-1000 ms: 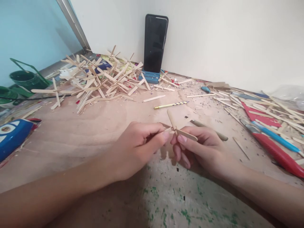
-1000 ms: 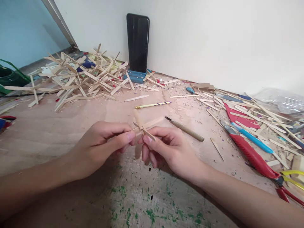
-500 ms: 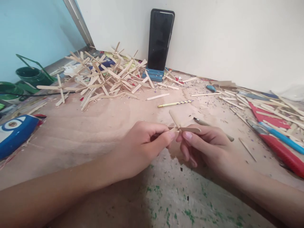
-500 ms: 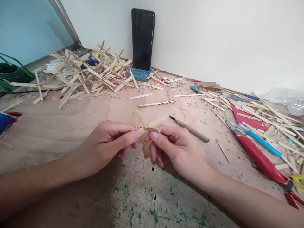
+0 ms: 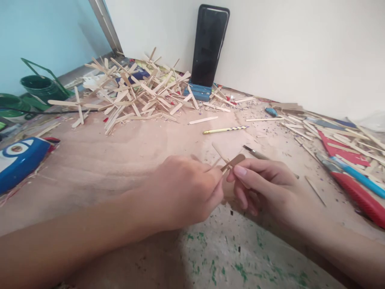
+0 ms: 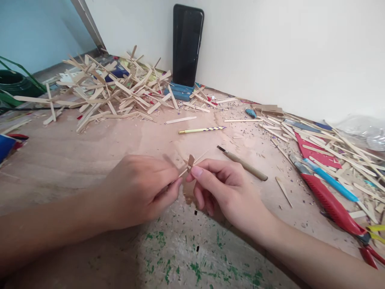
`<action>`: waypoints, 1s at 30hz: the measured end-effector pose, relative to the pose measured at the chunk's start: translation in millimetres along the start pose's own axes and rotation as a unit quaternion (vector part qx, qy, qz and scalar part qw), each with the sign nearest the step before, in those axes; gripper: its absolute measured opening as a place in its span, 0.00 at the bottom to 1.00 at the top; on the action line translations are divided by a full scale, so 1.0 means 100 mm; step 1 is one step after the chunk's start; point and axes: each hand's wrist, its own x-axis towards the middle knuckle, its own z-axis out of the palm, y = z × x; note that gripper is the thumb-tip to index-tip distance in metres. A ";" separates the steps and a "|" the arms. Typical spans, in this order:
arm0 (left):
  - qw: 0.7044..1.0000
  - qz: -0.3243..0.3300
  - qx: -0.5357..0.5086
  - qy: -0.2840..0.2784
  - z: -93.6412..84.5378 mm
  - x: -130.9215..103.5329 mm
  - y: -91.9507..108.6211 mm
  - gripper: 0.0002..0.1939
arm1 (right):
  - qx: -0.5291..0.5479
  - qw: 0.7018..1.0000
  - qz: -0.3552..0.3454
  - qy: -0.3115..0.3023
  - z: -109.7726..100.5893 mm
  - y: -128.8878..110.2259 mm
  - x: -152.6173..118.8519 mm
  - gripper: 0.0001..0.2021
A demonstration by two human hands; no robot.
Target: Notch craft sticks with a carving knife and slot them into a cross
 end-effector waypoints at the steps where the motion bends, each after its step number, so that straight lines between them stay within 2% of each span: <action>1: 1.000 0.020 0.021 -0.002 -0.01 0.00 0.00 0.16 | -0.012 1.000 -0.001 -0.003 0.00 0.00 0.01 0.24; 3: 0.998 0.043 0.047 -0.005 -0.02 0.00 0.00 0.17 | -0.030 1.000 -0.004 -0.007 -0.01 0.00 0.01 0.25; 7: 0.996 0.048 0.071 0.004 -0.02 0.00 -0.01 0.16 | -0.048 0.999 -0.006 -0.007 -0.02 0.00 0.00 0.23; 10: 0.994 0.065 0.088 0.011 -0.02 -0.01 -0.01 0.13 | -0.039 0.999 0.001 -0.019 -0.04 0.02 -0.02 0.26; 13: 0.990 0.087 0.110 0.018 -0.01 -0.03 -0.01 0.11 | -0.021 0.999 0.005 -0.034 -0.06 0.02 -0.02 0.23; 17: 0.990 0.076 0.116 0.016 0.01 -0.03 -0.01 0.13 | -0.031 0.998 0.004 -0.049 -0.10 0.01 -0.02 0.24; 24: 0.991 0.082 0.096 0.036 0.03 -0.05 -0.03 0.11 | -0.102 0.994 -0.022 -0.010 -0.06 -0.02 -0.05 0.27; 30: 0.989 0.112 0.096 0.029 0.05 -0.07 -0.04 0.09 | -0.096 0.994 -0.043 -0.020 0.01 -0.01 -0.05 0.28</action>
